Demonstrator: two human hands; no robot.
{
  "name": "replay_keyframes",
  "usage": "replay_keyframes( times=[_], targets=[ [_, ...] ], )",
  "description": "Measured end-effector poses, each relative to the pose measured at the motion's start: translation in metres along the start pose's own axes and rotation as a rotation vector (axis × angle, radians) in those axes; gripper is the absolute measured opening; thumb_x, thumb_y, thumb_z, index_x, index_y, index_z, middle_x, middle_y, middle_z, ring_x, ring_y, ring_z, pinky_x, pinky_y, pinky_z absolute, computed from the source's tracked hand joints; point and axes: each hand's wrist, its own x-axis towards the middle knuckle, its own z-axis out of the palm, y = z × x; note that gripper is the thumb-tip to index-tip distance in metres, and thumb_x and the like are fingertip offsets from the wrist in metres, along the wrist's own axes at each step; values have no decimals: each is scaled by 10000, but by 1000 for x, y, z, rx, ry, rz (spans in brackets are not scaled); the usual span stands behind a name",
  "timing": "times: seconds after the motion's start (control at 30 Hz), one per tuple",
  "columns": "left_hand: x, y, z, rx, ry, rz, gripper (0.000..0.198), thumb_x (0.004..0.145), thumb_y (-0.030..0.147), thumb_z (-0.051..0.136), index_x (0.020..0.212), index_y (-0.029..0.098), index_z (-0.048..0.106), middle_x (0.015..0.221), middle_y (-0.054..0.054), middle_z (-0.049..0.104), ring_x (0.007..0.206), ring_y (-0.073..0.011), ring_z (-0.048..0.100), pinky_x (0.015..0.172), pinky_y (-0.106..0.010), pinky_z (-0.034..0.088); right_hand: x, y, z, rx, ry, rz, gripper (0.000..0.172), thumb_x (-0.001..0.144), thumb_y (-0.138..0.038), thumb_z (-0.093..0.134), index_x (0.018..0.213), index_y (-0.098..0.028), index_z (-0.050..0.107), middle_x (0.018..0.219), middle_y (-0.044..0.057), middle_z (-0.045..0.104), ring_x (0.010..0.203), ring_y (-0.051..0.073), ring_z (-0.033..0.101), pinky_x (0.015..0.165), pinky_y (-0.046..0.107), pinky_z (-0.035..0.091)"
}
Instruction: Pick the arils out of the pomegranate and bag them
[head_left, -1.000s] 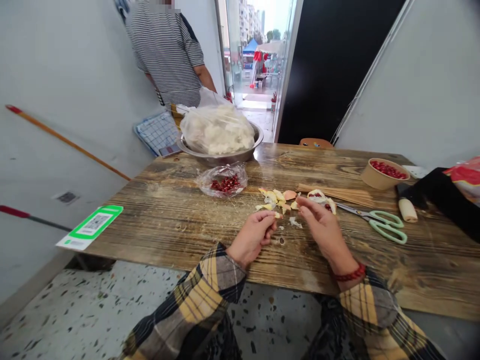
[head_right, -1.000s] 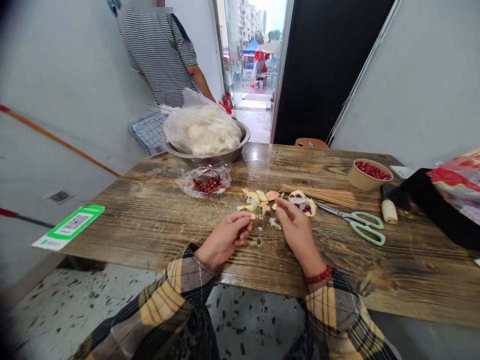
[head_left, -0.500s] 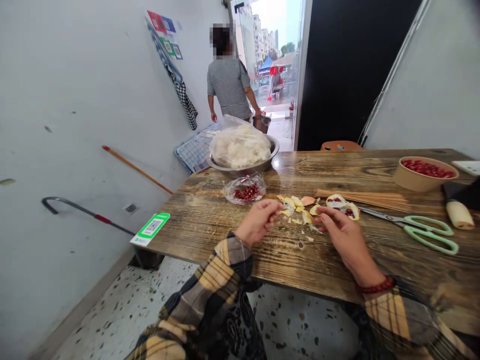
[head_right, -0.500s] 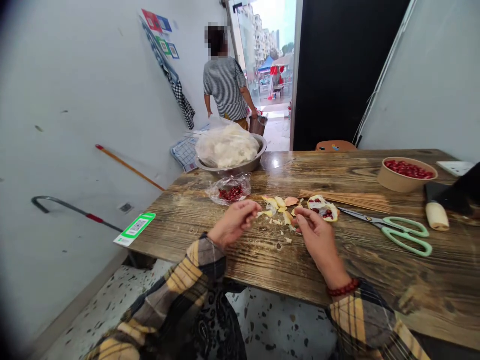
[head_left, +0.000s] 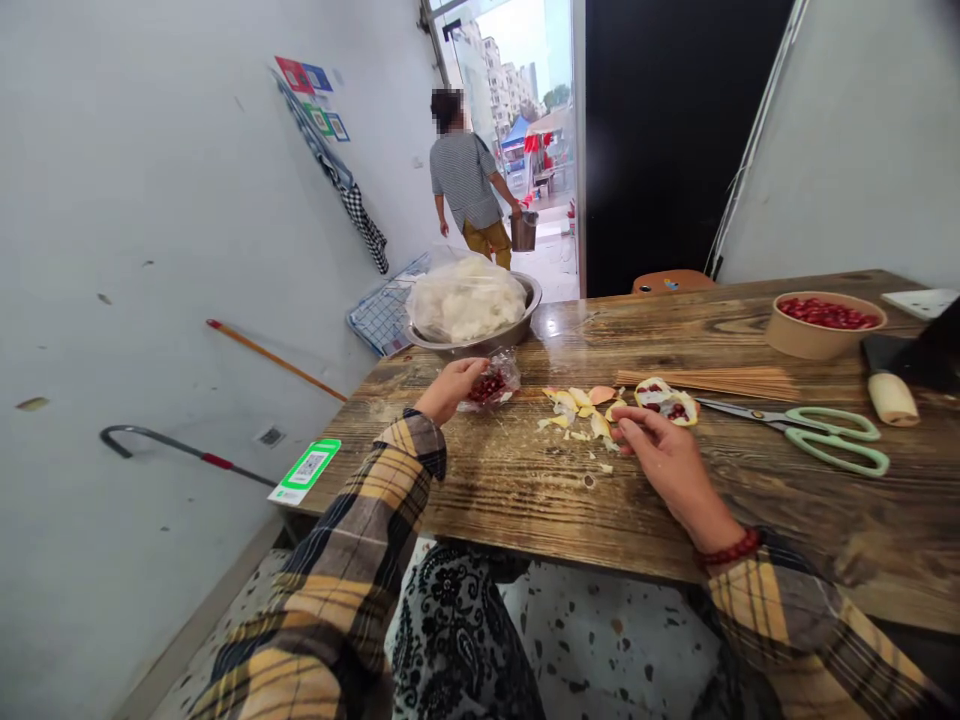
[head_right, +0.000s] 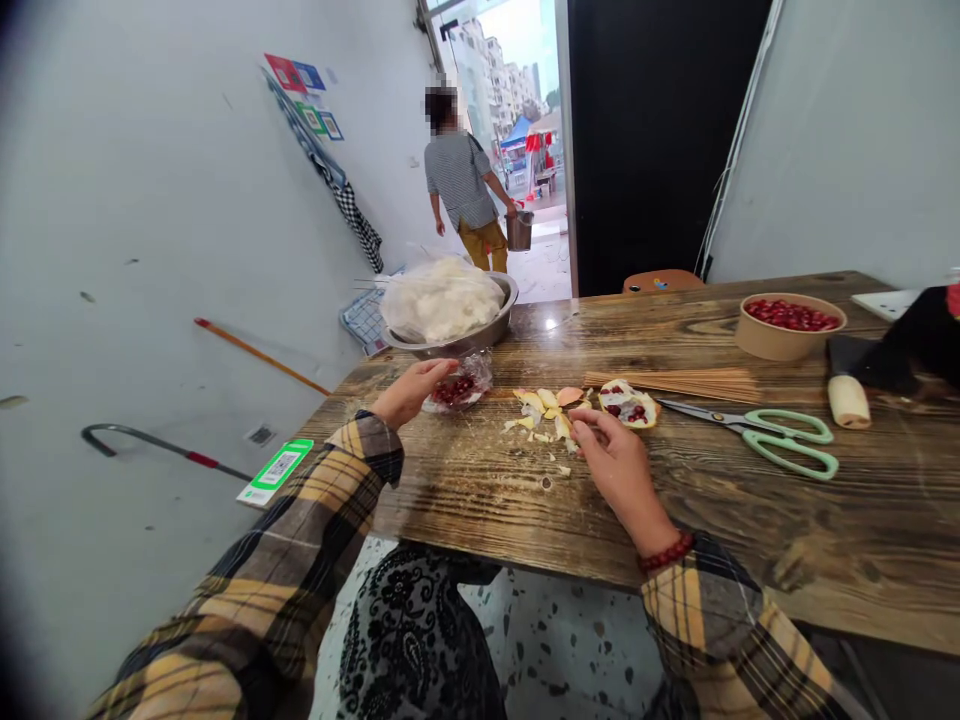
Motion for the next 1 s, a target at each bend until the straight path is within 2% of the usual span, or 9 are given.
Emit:
replay_keyframes(
  times=[0.1,0.27,0.33,0.43,0.53,0.63,0.7,0.87,1.0],
  targets=[
    [0,-5,1,-2,7,-6,288,739,326,648,924,108,678,882,-106,721,790,-166,629,681,-247,448,4,-8,-10,11,51,-41,346,779,-471,634,967,-187,689,934,83,709,810,216,664,616,315,529],
    [-2,-8,4,5,67,53,319,711,264,641,994,117,619,798,-64,701,626,-128,602,583,-236,439,24,-24,-54,42,361,-174,341,805,-453,588,1008,-190,666,1006,76,694,813,187,656,635,295,522],
    [-8,-6,10,29,119,127,327,701,275,645,987,121,618,732,-33,673,540,-104,555,537,-228,424,34,-21,-71,-9,418,-171,375,799,-465,583,1034,-184,662,1021,85,692,811,192,660,636,301,520],
    [-25,2,32,-43,114,166,326,699,312,651,967,128,630,667,1,624,475,-72,484,471,-199,362,45,-7,-84,-205,331,-155,412,787,-462,586,1067,-170,667,1038,108,701,884,227,660,745,366,526],
    [-45,8,64,-203,-39,104,343,693,344,665,959,131,635,674,7,608,455,-58,460,418,-182,290,50,5,-87,-431,249,-180,408,809,-427,560,1109,-171,661,1114,125,685,967,242,641,892,423,480],
    [-60,5,92,-329,-172,29,345,683,350,685,945,132,630,669,13,596,441,-52,455,390,-174,243,52,9,-85,-494,239,-196,391,780,-420,590,1075,-180,680,1103,131,686,941,256,642,911,451,464],
    [-66,-3,105,-386,-229,1,346,682,365,688,934,136,630,668,15,595,435,-52,456,380,-169,230,53,9,-83,-495,239,-196,385,754,-427,619,1053,-197,692,1093,123,693,931,266,645,925,471,453],
    [-68,-21,112,-454,-279,-24,336,694,377,691,914,127,642,669,4,598,449,-50,467,381,-159,248,53,14,-77,-407,213,-150,372,705,-419,670,1015,-219,711,1060,97,715,975,279,647,939,489,456],
    [-70,-24,109,-514,-283,-62,321,690,367,695,887,119,646,666,-1,596,447,-47,470,380,-156,260,52,18,-72,-262,179,-60,442,662,-414,700,1058,-217,693,1082,77,706,891,241,660,712,405,571]
  ],
)
